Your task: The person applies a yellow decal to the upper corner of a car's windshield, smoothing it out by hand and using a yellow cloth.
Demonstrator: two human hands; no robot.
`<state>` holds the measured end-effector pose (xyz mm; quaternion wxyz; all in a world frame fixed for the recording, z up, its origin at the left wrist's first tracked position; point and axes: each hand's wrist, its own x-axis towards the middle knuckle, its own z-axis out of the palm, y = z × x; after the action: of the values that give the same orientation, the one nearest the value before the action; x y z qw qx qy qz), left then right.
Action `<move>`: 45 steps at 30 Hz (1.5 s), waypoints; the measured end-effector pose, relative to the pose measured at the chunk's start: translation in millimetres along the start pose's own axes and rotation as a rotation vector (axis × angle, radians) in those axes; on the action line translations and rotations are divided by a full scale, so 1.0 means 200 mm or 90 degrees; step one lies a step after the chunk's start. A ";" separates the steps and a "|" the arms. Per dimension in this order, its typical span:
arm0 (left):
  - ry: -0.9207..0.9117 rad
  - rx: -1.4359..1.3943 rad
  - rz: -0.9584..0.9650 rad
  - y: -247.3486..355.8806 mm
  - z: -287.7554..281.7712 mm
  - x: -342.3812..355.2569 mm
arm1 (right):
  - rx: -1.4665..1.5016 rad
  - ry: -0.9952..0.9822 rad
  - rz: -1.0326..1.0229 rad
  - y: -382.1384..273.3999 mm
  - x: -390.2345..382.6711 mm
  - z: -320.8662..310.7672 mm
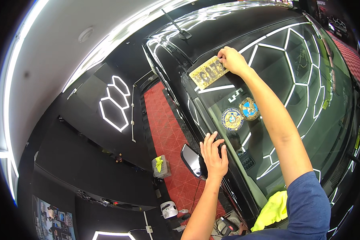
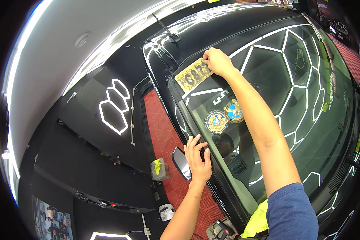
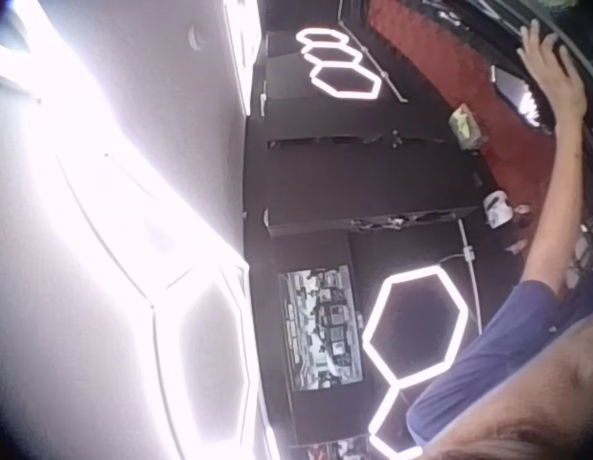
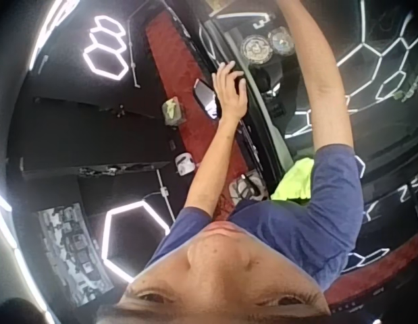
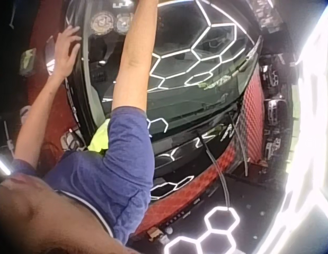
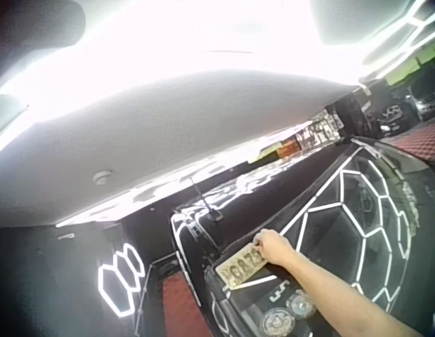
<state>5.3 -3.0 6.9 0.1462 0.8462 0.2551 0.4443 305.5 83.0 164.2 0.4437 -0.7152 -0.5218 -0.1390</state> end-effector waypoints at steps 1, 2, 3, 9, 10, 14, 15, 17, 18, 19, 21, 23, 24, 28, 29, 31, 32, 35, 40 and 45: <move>-0.001 0.000 0.001 0.00 0.00 0.00 | -0.018 -0.013 0.004 0.00 0.01 -0.01; -0.004 -0.001 0.001 0.00 0.00 0.00 | -0.018 -0.014 0.008 0.00 0.00 0.01; -0.002 -0.002 0.001 0.00 0.01 0.00 | -0.038 -0.001 -0.012 0.01 0.00 0.02; 0.003 -0.005 -0.001 0.00 0.01 0.00 | -0.093 0.024 -0.051 0.00 -0.02 0.06; 0.005 -0.005 0.001 0.00 0.01 0.00 | -0.105 0.023 -0.067 0.00 -0.02 0.06; 0.008 -0.006 0.003 0.01 0.01 0.00 | -0.106 0.021 -0.075 -0.01 -0.02 0.05; 0.010 -0.003 0.004 0.01 0.00 0.00 | -0.103 0.022 -0.077 -0.01 -0.01 0.05; 0.007 -0.002 0.004 0.01 0.00 0.00 | -0.093 0.011 -0.061 -0.01 -0.02 0.04; 0.007 -0.005 -0.002 0.01 0.00 -0.01 | -0.095 0.006 -0.062 -0.01 -0.02 0.04; 0.004 -0.004 -0.001 0.00 0.00 0.00 | -0.094 0.002 -0.056 -0.01 -0.01 0.04; -0.003 0.002 -0.003 0.00 0.01 0.01 | -0.094 -0.058 -0.026 -0.01 0.00 0.03; -0.005 0.002 -0.002 0.00 0.01 0.00 | -0.080 0.002 -0.039 -0.01 -0.02 0.06; -0.005 0.002 0.001 0.00 0.01 0.00 | -0.065 0.063 -0.053 -0.01 -0.03 0.08; -0.001 0.009 0.000 0.00 0.00 0.01 | -0.096 0.016 -0.039 -0.02 -0.02 0.06; -0.001 0.008 0.000 0.00 0.00 0.00 | -0.100 0.000 -0.042 -0.02 -0.02 0.06; 0.001 0.006 -0.002 -0.01 0.01 0.00 | -0.105 -0.018 -0.047 -0.02 -0.02 0.06; -0.003 0.004 -0.002 -0.01 0.00 0.00 | -0.116 -0.014 -0.052 -0.02 -0.02 0.06; -0.005 0.002 -0.004 0.00 0.00 0.00 | -0.119 -0.003 -0.066 -0.01 0.01 0.07; -0.003 -0.003 -0.004 -0.01 0.01 0.00 | -0.125 0.050 -0.053 0.00 0.03 0.12; -0.001 -0.005 -0.006 -0.01 0.01 0.00 | -0.157 0.090 -0.052 -0.02 0.01 0.13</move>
<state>6.1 -1.2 4.6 0.1523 0.8448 0.2573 0.4439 295.3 104.2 153.1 0.3820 -0.7308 -0.4972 -0.2698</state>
